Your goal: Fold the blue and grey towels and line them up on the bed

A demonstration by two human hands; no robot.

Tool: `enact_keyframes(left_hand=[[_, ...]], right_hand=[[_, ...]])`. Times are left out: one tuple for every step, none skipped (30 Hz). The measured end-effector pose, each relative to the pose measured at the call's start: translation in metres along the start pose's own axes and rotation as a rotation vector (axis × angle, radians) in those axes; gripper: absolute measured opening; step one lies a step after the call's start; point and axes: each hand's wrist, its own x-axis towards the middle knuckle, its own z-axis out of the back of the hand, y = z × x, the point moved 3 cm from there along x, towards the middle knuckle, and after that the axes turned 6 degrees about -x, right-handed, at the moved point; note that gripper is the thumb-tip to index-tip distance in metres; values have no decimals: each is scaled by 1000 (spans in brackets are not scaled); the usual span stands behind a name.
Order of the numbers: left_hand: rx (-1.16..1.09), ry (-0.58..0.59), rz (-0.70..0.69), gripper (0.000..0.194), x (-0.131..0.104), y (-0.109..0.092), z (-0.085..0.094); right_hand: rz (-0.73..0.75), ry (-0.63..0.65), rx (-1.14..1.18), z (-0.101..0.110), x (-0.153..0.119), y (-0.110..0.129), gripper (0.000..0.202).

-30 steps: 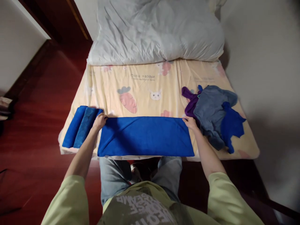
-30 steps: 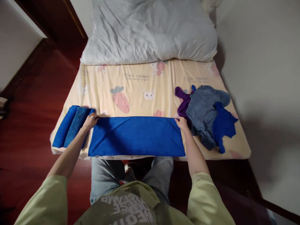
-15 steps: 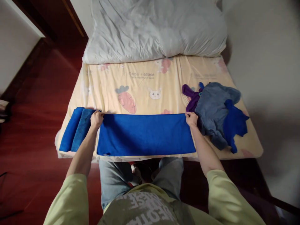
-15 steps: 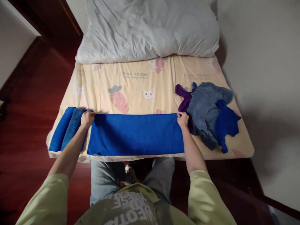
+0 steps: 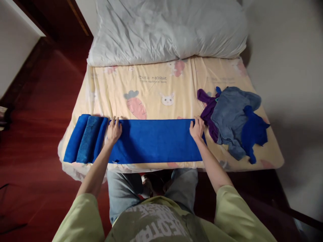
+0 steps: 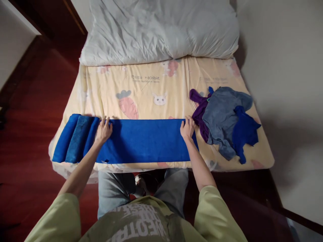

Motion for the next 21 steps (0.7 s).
enact_keyframes(left_hand=[[8,25,-8,60,-7,-1,-7],[26,49,7,64,-12,1,-12],[50,70,36,68,-16,4,-15],[74,89,68,71,-17,9,-17],[97,108,96,75,-17,14,-17],[116,131,114,78,-15,20,-16],[130,153,126,80,-12,24,-14],[139,167,135,82,-10,28,-12],[145,173,137,82,-8,30,-9],[147,173,128,81,-10,31,-6],[144,169,105,79,-14,31,-4],[136,163,69,76,-22,30,-2],[120,156,24,73,-34,28,-2],[101,149,-20,71,-51,27,-2],[80,139,-56,68,-70,25,-2],[62,130,-79,67,-92,24,-3],[50,117,-84,66,-116,25,-4],[43,103,-79,66,-139,26,-6],[39,86,-73,67,-162,28,-7],[37,67,-70,67,-183,31,-8],[36,45,-66,68,-201,34,-8]], right_hand=[[45,57,-8,-2,-7,5,51],[62,115,-20,-4,-11,6,53],[51,167,-36,-4,-13,3,55],[15,208,-54,-4,-12,-4,58],[-38,245,-67,-2,-9,-14,60],[-99,280,-71,1,-4,-26,61],[-168,315,-63,5,3,-39,63],[-237,346,-42,10,9,-53,63],[-300,371,-9,15,16,-66,64],[-351,384,32,20,21,-78,64],[-384,385,73,25,24,-88,63],[-395,373,112,30,25,-95,62],[-385,353,142,34,22,-98,60],[-361,327,159,37,16,-98,58],[-329,292,160,39,5,-95,57],[-283,247,150,41,-9,-88,57],[-224,201,133,41,-27,-78,58],[-156,151,111,41,-48,-66,59],[-70,111,93,40,-71,-53,60],[15,94,82,38,-95,-41,62],[89,110,74,35,-118,-31,63]])
